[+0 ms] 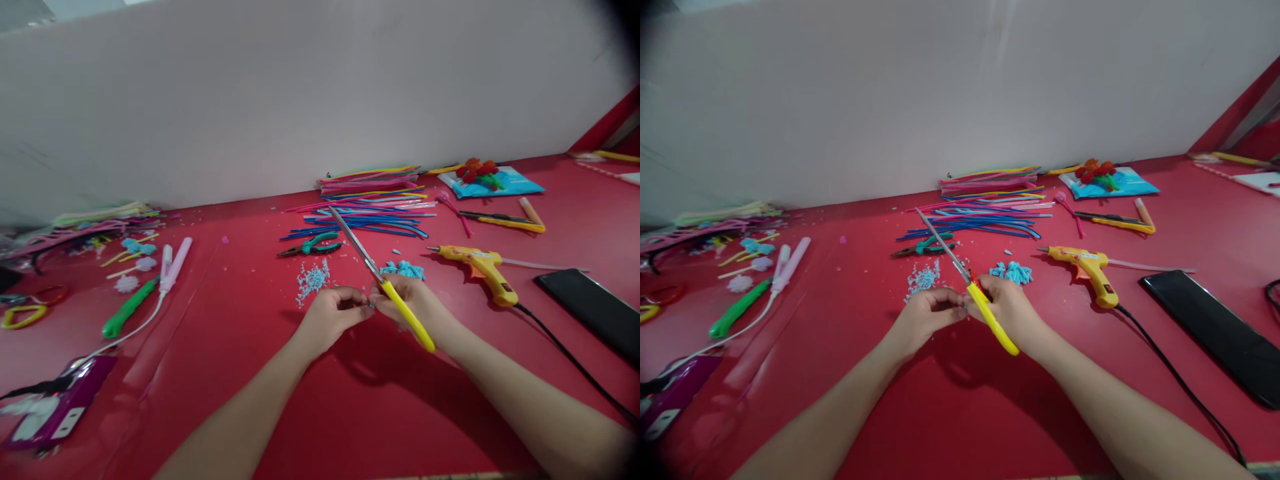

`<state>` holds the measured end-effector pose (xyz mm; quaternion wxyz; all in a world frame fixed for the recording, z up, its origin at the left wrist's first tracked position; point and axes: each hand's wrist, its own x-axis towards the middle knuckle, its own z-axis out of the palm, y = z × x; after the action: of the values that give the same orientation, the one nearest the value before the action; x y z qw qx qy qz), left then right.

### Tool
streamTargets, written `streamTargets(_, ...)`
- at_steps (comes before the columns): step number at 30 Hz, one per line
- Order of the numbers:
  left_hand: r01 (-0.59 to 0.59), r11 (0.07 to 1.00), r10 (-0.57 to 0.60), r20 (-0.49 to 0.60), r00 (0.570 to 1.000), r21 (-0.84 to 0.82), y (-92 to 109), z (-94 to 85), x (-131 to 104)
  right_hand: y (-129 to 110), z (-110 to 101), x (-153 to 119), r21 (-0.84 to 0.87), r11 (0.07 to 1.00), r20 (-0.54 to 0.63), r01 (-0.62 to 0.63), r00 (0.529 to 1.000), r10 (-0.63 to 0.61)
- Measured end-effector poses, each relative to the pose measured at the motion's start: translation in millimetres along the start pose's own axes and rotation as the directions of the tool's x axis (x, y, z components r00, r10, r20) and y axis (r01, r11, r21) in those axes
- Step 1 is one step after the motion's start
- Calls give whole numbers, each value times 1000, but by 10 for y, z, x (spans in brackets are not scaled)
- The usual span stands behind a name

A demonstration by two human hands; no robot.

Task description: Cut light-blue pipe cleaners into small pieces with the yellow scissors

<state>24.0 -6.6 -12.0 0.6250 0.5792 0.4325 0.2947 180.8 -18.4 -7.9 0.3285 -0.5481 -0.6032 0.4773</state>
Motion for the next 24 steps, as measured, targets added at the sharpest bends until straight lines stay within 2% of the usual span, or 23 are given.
streamTargets(4,12,1000,-12,-18,1000,1,26,-12,-5,-27,-48,-7,-55,997,-6,54,999,-54)
streamTargets(7,-26,997,13,-174,985,-72,57,-56,14,-18,-104,-6,-260,960,-47,103,992,-120)
streamTargets(10,-92,983,27,-367,930,-162,70,-119,44,11,-114,-14,-543,836,-76,83,986,-148)
streamTargets(14,-176,958,40,-498,866,-228,66,-189,63,51,-52,-41,-764,641,-50,69,985,-165)
streamTargets(18,-212,951,64,-525,849,-226,69,-230,58,84,-7,-48,-856,510,-14,89,981,-195)
streamTargets(24,-249,943,99,-530,842,-220,109,-254,48,116,-14,-32,-880,465,-3,99,977,-214)
